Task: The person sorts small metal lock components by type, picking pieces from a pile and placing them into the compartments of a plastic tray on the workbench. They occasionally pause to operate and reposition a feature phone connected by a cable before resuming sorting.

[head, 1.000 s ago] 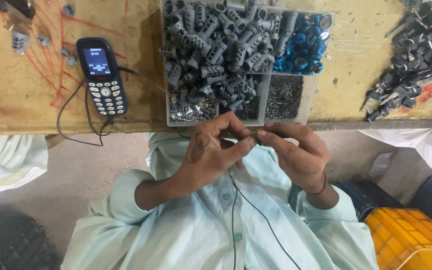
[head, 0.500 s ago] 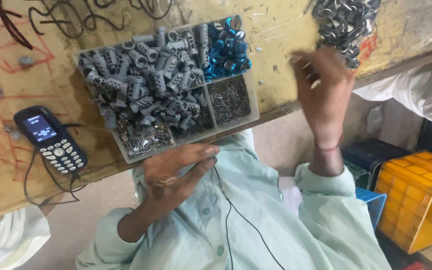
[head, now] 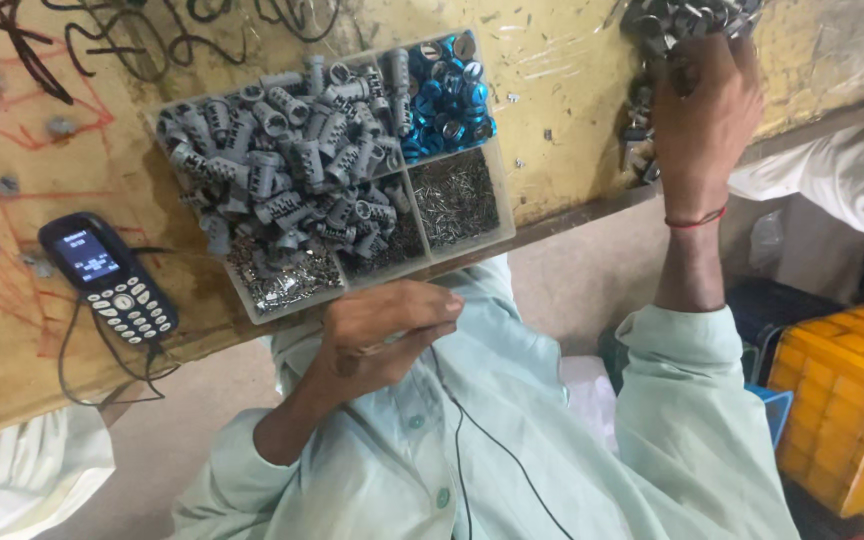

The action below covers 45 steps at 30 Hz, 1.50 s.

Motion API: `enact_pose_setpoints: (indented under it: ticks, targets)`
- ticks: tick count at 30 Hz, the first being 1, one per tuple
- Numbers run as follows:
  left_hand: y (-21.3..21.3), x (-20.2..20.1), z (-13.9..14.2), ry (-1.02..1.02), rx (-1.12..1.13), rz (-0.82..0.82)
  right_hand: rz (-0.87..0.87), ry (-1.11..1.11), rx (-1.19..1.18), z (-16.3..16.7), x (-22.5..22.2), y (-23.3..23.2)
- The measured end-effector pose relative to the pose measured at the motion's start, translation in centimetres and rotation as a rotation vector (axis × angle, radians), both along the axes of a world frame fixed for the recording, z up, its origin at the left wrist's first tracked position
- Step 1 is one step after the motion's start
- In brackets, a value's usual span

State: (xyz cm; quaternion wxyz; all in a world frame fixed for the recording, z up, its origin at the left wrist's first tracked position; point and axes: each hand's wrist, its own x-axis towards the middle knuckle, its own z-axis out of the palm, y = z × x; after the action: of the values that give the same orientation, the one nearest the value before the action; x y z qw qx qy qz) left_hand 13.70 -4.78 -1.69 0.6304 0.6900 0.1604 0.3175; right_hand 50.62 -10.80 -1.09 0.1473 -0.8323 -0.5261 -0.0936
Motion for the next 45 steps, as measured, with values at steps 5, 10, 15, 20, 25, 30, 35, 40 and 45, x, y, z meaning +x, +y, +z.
enact_pose_setpoints:
  ticks: [5, 10, 15, 20, 25, 30, 35, 40, 45]
  targets:
    - [0.4, 0.1, -0.2, -0.078, 0.051, -0.019, 0.149, 0.046, 0.047, 0.6, 0.3, -0.1]
    - [0.4, 0.1, -0.5, -0.061, 0.131, -0.01, 0.285, -0.3, -0.014, 2.1, -2.7, 1.4]
    - [0.4, -0.5, -0.4, -0.054, 0.113, 0.006, 0.168, 0.84, -0.019, 4.9, -7.8, 1.1]
    - [0.0, -0.8, -0.3, -0.02, 0.169, 0.015, 0.49, 0.516, -0.146, 4.3, -14.1, 1.9]
    - [-0.2, -1.2, -0.6, -0.024, 0.198, 0.01, 0.466, 0.3, -0.122, 3.1, -15.1, 5.2]
    - [0.0, -1.4, -1.0, 0.013, 0.208, 0.019, 0.423, 0.233, -0.164, 2.9, -14.9, 5.9]
    - [0.0, -1.3, -1.2, 0.023, 0.194, -0.001, 0.547, 0.113, -0.124, 2.9, -13.6, 6.9]
    - [0.4, -1.5, -0.9, 0.014, 0.221, 0.04, 0.3, 1.093, -0.051, 2.5, -11.6, 6.3]
    - [0.8, -1.1, -0.6, 0.036, 0.272, 0.065, 0.214, 1.358, 0.002, 1.1, -11.5, 4.9]
